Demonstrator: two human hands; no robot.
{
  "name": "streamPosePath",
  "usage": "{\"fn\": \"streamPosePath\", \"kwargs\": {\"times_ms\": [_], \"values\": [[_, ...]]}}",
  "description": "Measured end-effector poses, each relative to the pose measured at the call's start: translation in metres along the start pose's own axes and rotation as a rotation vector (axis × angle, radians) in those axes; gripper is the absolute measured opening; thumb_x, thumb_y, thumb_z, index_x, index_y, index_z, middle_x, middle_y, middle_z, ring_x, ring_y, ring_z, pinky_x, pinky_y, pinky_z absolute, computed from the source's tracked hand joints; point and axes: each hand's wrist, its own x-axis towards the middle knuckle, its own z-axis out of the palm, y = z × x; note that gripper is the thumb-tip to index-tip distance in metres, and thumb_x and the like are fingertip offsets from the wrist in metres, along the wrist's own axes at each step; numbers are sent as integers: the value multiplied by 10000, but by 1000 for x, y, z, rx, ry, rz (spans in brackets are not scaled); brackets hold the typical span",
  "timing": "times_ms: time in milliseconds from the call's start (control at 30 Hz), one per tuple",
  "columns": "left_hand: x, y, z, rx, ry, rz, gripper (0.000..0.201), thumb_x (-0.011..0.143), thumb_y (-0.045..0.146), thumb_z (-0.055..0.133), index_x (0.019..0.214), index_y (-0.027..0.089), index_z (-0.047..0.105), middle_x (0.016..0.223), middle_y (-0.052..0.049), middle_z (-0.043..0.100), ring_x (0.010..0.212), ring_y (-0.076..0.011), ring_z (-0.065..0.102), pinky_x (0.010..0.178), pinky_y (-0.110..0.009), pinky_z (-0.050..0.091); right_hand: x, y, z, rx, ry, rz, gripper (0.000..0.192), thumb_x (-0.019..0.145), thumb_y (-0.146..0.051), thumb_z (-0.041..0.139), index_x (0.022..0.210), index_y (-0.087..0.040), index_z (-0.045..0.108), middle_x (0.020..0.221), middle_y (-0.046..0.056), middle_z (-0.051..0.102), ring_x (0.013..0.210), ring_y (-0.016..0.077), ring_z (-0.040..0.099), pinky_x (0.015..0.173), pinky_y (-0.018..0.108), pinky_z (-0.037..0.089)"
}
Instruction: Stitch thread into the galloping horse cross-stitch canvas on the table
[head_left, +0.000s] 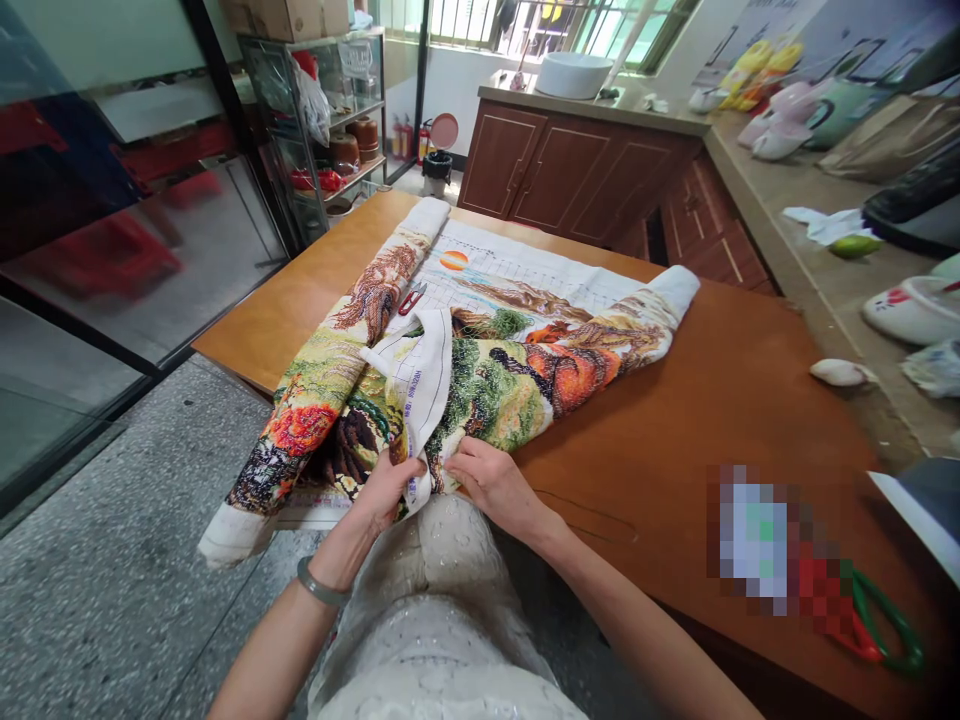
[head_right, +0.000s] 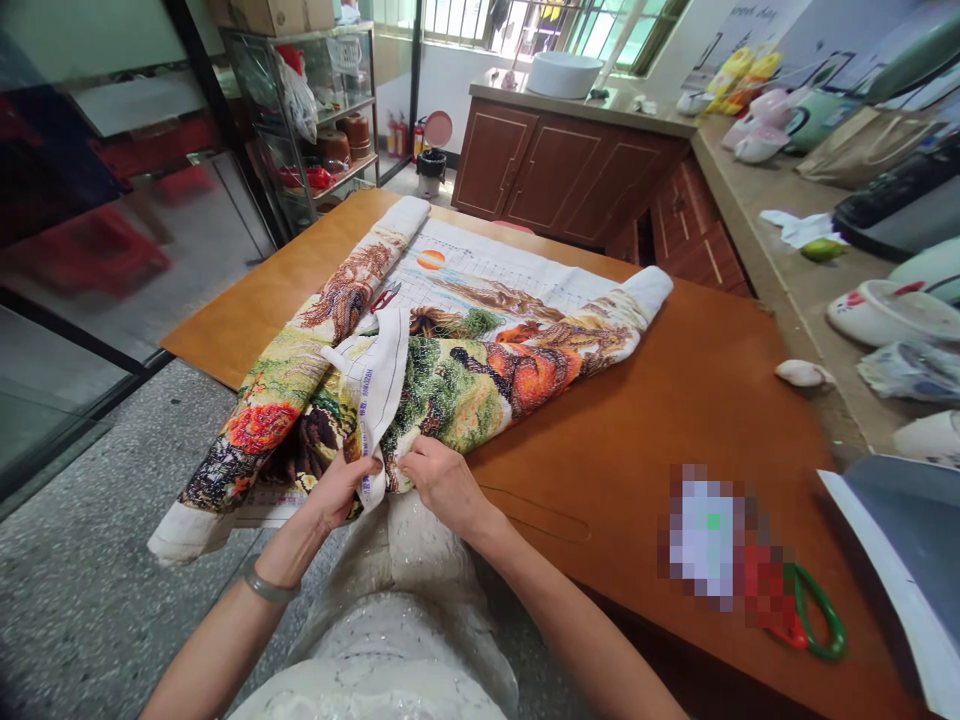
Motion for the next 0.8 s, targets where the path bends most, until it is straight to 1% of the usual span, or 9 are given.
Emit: {"fn": "streamPosePath", "kwargs": {"times_ms": [133, 233, 300, 400, 533, 633, 733, 800], "values": [[1, 0, 0, -9, 12, -9, 398, 527, 127, 635, 925, 123, 639, 739, -13, 659, 614, -124, 553, 615, -244, 447, 1, -6, -3, -161, -29, -9, 239, 866, -39, 496, 663, -154, 550, 726, 14, 448, 676, 126, 408, 589, 229, 286], [1, -1, 0, -19, 15, -2, 408, 526, 127, 639, 934, 121, 638, 737, -11, 656, 611, -122, 550, 615, -242, 444, 1, -7, -2, -201, -33, 1, 239, 860, -36, 501, 657, -156, 540, 728, 18, 449, 685, 133, 403, 590, 233, 284], [1, 0, 0, -17, 4, 5, 390, 530, 125, 632, 920, 119, 637, 706, 1, 638, 590, -114, 533, 594, -235, 430, 1, -5, 0, -140, -22, 0, 249, 891, -61, 476, 674, -156, 554, 726, 17, 451, 679, 131, 414, 599, 227, 311], [0, 0, 1, -7, -3, 7, 344, 535, 121, 621, 879, 119, 631, 662, 17, 608, 557, -102, 503, 562, -226, 405, 1, 0, 2, 22, 5, -1, 263, 941, -118, 435, 734, -150, 593, 740, 23, 476, 684, 130, 457, 628, 223, 363], [0, 1, 1, 0, -14, 16, 318, 538, 120, 615, 856, 126, 627, 656, 18, 605, 560, -106, 504, 565, -230, 405, 2, 5, 3, 174, 32, -15, 250, 951, -159, 446, 768, -152, 617, 773, 42, 530, 720, 143, 506, 642, 235, 392], [-1, 0, 1, 3, -12, 14, 325, 538, 117, 615, 863, 131, 624, 660, 16, 605, 568, -110, 509, 572, -231, 411, 3, 6, 5, 218, 51, -12, 215, 934, -150, 484, 767, -153, 620, 770, 40, 548, 720, 144, 523, 636, 237, 394], [-2, 2, 2, 8, -27, 26, 346, 546, 122, 619, 892, 129, 630, 689, 1, 623, 580, -117, 521, 575, -235, 419, 3, 7, 8, 244, 65, 22, 172, 904, -131, 537, 750, -156, 609, 757, 27, 568, 715, 139, 540, 635, 231, 397], [-3, 5, 2, 11, -37, 29, 340, 547, 125, 625, 887, 128, 638, 698, -7, 635, 579, -119, 527, 575, -237, 420, 1, 8, 11, 198, 73, 70, 147, 889, -149, 578, 745, -160, 603, 743, 19, 575, 688, 133, 540, 623, 227, 392]]}}
